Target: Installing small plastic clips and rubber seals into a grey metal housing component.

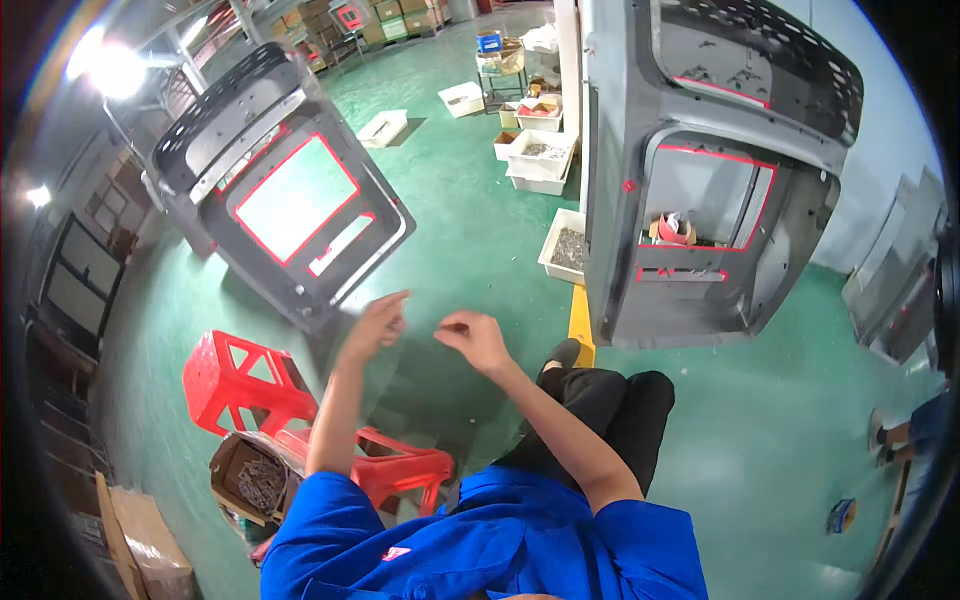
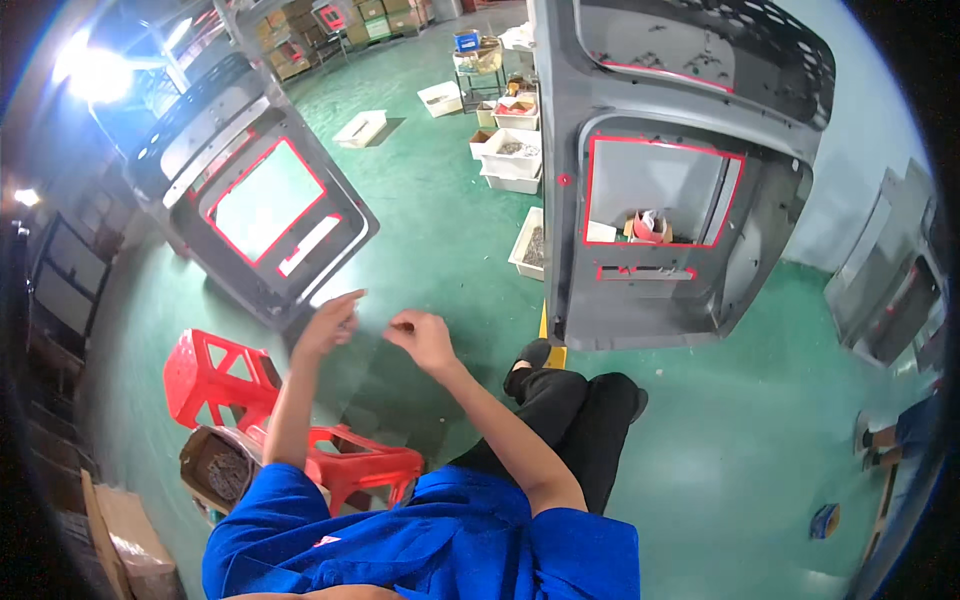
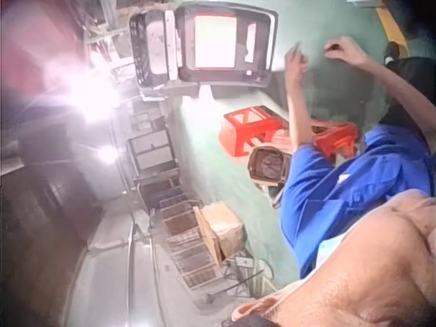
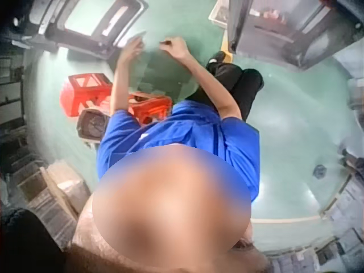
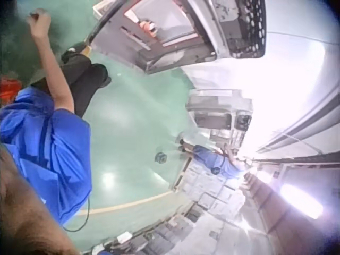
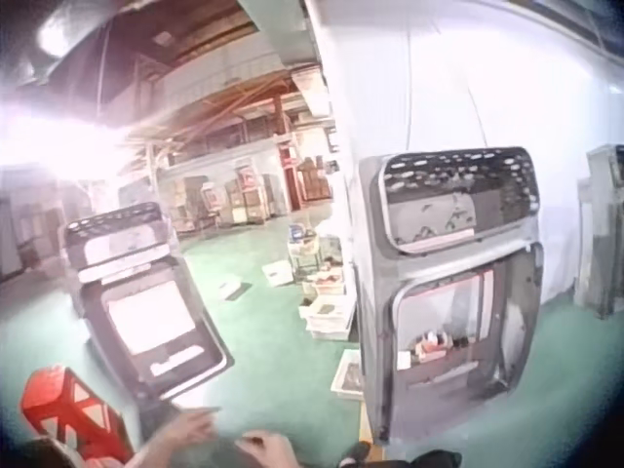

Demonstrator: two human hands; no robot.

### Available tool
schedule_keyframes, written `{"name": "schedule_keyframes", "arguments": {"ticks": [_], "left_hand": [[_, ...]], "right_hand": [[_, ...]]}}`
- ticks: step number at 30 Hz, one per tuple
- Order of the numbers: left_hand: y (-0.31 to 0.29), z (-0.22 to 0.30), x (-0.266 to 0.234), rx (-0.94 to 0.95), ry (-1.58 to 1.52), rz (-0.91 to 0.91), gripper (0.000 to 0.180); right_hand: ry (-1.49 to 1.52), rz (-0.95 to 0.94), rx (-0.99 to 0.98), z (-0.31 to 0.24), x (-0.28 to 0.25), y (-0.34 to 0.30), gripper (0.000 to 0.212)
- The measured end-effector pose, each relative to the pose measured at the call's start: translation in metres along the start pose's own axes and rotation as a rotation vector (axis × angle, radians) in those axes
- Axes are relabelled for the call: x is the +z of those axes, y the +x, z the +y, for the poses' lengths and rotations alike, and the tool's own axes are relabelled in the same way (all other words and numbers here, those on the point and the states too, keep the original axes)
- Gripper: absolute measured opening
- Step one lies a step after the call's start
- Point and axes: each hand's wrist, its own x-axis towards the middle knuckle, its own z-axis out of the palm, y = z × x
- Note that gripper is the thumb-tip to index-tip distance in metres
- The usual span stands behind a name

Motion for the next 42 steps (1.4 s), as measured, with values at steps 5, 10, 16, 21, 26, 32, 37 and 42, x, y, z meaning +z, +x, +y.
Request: {"name": "schedule_keyframes", "arguments": {"ticks": [5,10,16,21,26,32,37,42], "left_hand": [[-0.008,-0.004,0.106,0.147,-0.445,-0.041,0.044],[0.0,0.016,0.157,0.241,-0.443,-0.183,0.042],[0.006,0.037,0.207,0.266,-0.636,-0.386,0.045],[0.016,0.045,0.234,0.251,-0.758,-0.453,0.033],[0.022,0.042,0.257,0.24,-0.705,-0.32,0.034],[0.018,0.038,0.264,0.232,-0.675,-0.289,0.036],[0.014,0.039,0.259,0.256,-0.648,-0.35,0.042],[0.01,0.04,0.261,0.272,-0.591,-0.442,0.048]], "right_hand": [[-0.018,-0.003,-0.027,-0.038,-0.034,0.001,0.021],[-0.108,0.011,0.009,-0.078,-0.088,-0.002,0.015],[-0.341,0.055,-0.068,-0.129,-0.142,-0.006,0.013],[-0.931,0.491,-0.559,-0.169,-0.184,0.021,0.01],[-1.251,0.509,-0.751,-0.179,-0.195,0.045,0.011],[-1.485,0.514,-0.759,-0.182,-0.194,0.059,0.012],[-1.43,0.476,-0.799,-0.181,-0.193,0.063,0.009],[-1.511,0.388,-0.798,-0.177,-0.2,0.063,0.007]]}}
